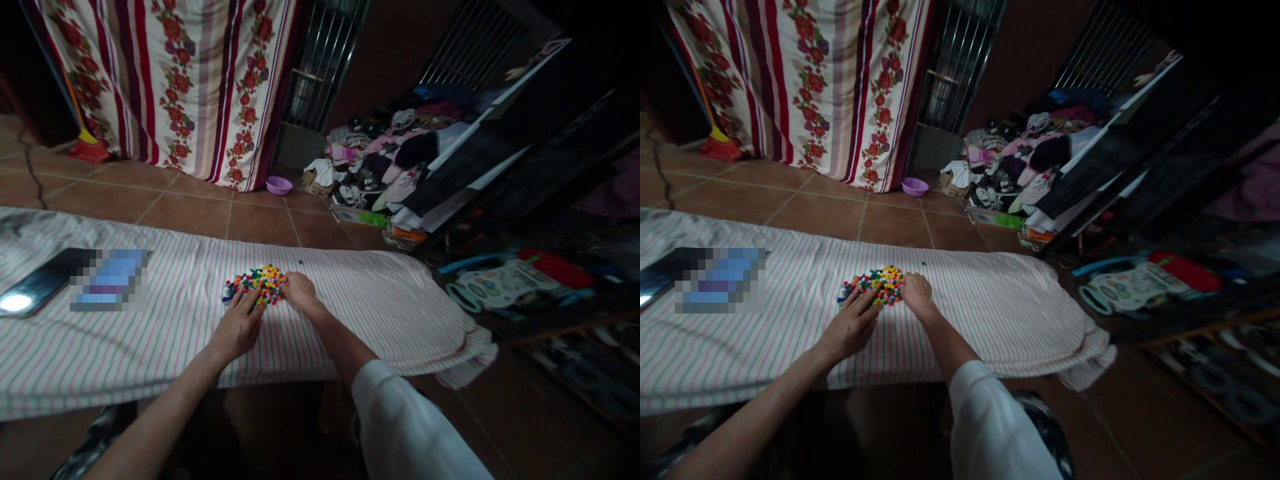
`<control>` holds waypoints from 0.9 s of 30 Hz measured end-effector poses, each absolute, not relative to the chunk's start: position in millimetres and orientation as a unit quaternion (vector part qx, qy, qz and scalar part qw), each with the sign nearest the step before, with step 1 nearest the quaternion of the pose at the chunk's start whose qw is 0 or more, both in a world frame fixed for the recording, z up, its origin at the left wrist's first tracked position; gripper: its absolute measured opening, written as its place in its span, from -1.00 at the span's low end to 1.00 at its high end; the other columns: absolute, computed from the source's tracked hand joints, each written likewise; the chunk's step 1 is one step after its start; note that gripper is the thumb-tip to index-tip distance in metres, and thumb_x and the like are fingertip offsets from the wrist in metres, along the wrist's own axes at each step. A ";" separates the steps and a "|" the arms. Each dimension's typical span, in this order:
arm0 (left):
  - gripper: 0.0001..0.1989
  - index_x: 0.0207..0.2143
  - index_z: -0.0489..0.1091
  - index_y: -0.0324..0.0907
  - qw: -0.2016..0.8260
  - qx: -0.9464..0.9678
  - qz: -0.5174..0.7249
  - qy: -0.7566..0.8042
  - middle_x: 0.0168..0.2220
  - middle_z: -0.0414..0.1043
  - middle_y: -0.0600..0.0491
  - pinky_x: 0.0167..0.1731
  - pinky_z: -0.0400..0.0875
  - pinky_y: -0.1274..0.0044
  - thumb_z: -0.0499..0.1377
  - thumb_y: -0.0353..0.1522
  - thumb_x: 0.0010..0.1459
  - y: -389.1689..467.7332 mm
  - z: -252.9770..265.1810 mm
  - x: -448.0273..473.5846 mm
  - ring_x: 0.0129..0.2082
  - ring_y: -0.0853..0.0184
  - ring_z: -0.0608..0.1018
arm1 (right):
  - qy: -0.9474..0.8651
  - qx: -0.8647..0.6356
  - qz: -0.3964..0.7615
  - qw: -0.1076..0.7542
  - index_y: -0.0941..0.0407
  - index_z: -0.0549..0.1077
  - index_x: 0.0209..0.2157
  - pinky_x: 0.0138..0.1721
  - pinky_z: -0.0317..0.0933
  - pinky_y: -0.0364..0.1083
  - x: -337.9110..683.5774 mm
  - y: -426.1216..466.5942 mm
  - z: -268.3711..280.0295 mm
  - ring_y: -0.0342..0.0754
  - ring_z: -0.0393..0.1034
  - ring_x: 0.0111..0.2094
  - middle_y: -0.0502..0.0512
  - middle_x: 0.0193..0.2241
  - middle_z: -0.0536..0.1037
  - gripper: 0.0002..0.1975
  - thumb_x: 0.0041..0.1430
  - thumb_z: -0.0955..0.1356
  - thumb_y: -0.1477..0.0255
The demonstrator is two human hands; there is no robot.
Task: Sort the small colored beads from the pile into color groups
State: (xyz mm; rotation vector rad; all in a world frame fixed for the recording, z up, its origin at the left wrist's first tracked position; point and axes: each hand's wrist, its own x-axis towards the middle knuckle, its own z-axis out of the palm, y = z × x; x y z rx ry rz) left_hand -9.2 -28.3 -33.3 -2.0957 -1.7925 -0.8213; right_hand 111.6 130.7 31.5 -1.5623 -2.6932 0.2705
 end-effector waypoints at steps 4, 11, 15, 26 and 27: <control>-0.67 0.01 0.40 -0.24 0.135 -0.729 -0.283 -0.609 0.18 0.32 -0.27 0.25 0.17 0.07 0.00 -0.47 0.24 -28.5 -32.3 -8.3 0.23 0.12 0.35 | -0.858 -0.502 0.112 0.014 0.09 0.53 -0.14 -0.16 0.17 -0.15 114.6 130.1 30.3 -0.04 0.45 -0.11 0.13 -0.15 0.59 -0.78 0.18 0.35 0.52; -0.67 -0.01 0.39 -0.21 0.140 -0.732 -0.283 -0.604 0.16 0.34 -0.24 0.23 0.19 0.06 -0.02 -0.49 0.23 -24.8 -34.4 -7.0 0.22 0.13 0.36 | -0.863 -0.493 0.112 0.014 0.08 0.54 -0.18 -0.18 0.16 -0.15 119.0 134.6 29.4 -0.03 0.44 -0.10 0.14 -0.15 0.59 -0.83 0.19 0.36 0.47; -0.66 -0.01 0.41 -0.20 0.126 -0.732 -0.294 -0.602 0.16 0.34 -0.24 0.22 0.19 0.03 0.00 -0.50 0.20 -21.5 -37.5 -6.8 0.20 0.10 0.37 | -0.871 -0.476 0.116 0.030 0.09 0.55 -0.22 -0.19 0.15 -0.15 119.9 136.5 27.9 -0.04 0.44 -0.14 0.13 -0.20 0.60 -0.85 0.21 0.33 0.49; -0.66 -0.04 0.46 -0.22 0.118 -0.734 -0.316 -0.589 0.14 0.37 -0.23 0.20 0.24 0.03 0.02 -0.51 0.19 -13.4 -38.3 -1.0 0.31 0.04 0.23 | -0.857 -0.450 0.201 0.148 0.09 0.53 -0.26 -0.27 0.21 -0.20 138.1 143.8 16.8 -0.13 0.44 -0.32 0.01 -0.33 0.60 -0.85 0.14 0.33 0.50; -0.66 -0.04 0.46 -0.22 0.117 -0.734 -0.316 -0.589 0.15 0.37 -0.23 0.20 0.25 0.03 0.02 -0.51 0.19 -12.7 -38.4 0.0 0.32 0.03 0.22 | -0.858 -0.442 0.207 0.160 0.09 0.53 -0.25 -0.27 0.22 -0.20 141.3 145.5 16.5 -0.14 0.44 -0.32 0.00 -0.33 0.60 -0.83 0.13 0.33 0.52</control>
